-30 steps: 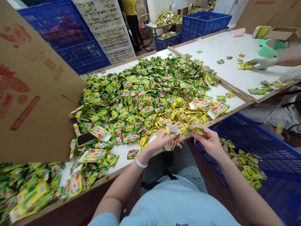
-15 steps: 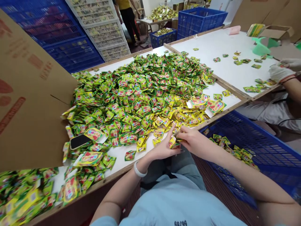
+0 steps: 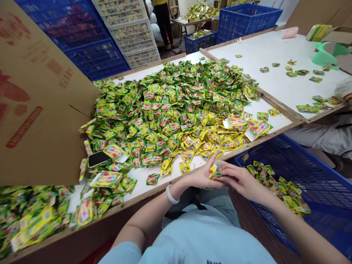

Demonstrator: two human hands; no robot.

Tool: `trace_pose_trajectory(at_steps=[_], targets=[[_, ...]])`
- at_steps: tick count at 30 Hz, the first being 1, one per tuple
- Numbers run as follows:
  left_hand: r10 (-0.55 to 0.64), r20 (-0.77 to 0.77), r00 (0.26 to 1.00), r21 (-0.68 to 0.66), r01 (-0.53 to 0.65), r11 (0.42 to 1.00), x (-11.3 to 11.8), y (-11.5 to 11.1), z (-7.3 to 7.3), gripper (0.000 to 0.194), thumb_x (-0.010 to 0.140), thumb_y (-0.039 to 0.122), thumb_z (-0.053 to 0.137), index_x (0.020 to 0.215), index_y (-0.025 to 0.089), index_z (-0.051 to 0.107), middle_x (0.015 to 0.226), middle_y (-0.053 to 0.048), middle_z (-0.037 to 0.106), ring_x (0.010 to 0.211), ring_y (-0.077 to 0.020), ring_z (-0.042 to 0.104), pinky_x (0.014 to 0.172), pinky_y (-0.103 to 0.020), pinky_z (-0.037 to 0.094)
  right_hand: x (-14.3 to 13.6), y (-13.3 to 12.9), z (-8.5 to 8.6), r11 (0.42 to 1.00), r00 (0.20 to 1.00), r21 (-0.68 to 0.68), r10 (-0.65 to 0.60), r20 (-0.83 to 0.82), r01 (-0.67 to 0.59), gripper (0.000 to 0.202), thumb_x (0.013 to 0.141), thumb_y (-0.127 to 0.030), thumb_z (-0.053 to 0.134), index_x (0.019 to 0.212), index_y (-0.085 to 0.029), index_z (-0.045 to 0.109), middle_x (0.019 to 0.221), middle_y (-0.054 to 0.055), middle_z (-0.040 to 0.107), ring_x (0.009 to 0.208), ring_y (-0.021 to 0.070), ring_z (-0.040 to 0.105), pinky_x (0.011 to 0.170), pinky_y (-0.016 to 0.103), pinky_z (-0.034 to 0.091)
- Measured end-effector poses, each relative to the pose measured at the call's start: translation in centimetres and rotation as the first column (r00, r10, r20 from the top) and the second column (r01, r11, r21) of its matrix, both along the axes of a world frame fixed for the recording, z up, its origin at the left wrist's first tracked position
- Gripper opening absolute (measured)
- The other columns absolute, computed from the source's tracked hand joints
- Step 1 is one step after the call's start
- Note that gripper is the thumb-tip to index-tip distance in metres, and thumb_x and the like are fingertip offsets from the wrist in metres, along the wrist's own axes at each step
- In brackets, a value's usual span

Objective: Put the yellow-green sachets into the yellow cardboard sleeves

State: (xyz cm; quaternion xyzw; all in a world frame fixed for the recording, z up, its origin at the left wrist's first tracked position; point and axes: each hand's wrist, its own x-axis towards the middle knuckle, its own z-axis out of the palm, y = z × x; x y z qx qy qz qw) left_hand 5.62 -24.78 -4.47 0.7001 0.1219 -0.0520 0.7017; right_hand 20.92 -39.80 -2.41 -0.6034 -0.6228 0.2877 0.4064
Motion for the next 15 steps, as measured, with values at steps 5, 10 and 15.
trace_pose_trajectory(at_steps=[5, 10, 15], targets=[[0.064, 0.170, 0.983, 0.679, -0.164, 0.716, 0.6, 4.7, -0.3, 0.080, 0.088, 0.032, 0.065, 0.158, 0.023, 0.027, 0.162, -0.013, 0.034, 0.154, -0.0297, 0.022, 0.125, -0.052, 0.019, 12.3, 0.0, 1.8, 0.730, 0.701, 0.141, -0.682, 0.208, 0.669, 0.038, 0.088, -0.058, 0.063, 0.094, -0.021, 0.074, 0.069, 0.004, 0.068, 0.059, 0.0212, 0.063, 0.063, 0.038, 0.054], [0.236, 0.063, 0.970, 0.957, -0.126, 0.261, -0.8, 10.8, -3.3, 0.061, 0.088, 0.012, 0.050, 0.149, 0.018, 0.045, 0.160, -0.011, 0.038, 0.156, -0.0322, 0.006, 0.123, -0.064, 0.007, 20.3, 3.9, 4.2, 0.586, 0.391, 0.405, -0.792, 0.469, 0.702, 0.041, 0.098, -0.047, 0.046, 0.103, -0.015, 0.071, 0.112, 0.021, 0.067, 0.102, 0.0325, 0.064, 0.088, 0.049, 0.048], [0.320, 0.269, 0.909, 0.828, -0.388, 0.405, -1.1, 11.2, -5.0, 0.041, 0.093, 0.013, 0.045, 0.128, 0.020, 0.066, 0.145, -0.010, 0.059, 0.154, -0.0288, 0.022, 0.124, -0.060, 0.012, 10.2, 14.5, 1.2, 0.862, 0.694, 0.146, -0.482, 0.535, 0.486, 0.025, 0.095, -0.038, 0.057, 0.099, -0.017, 0.070, 0.103, 0.015, 0.071, 0.104, 0.0292, 0.060, 0.090, 0.041, 0.046]])
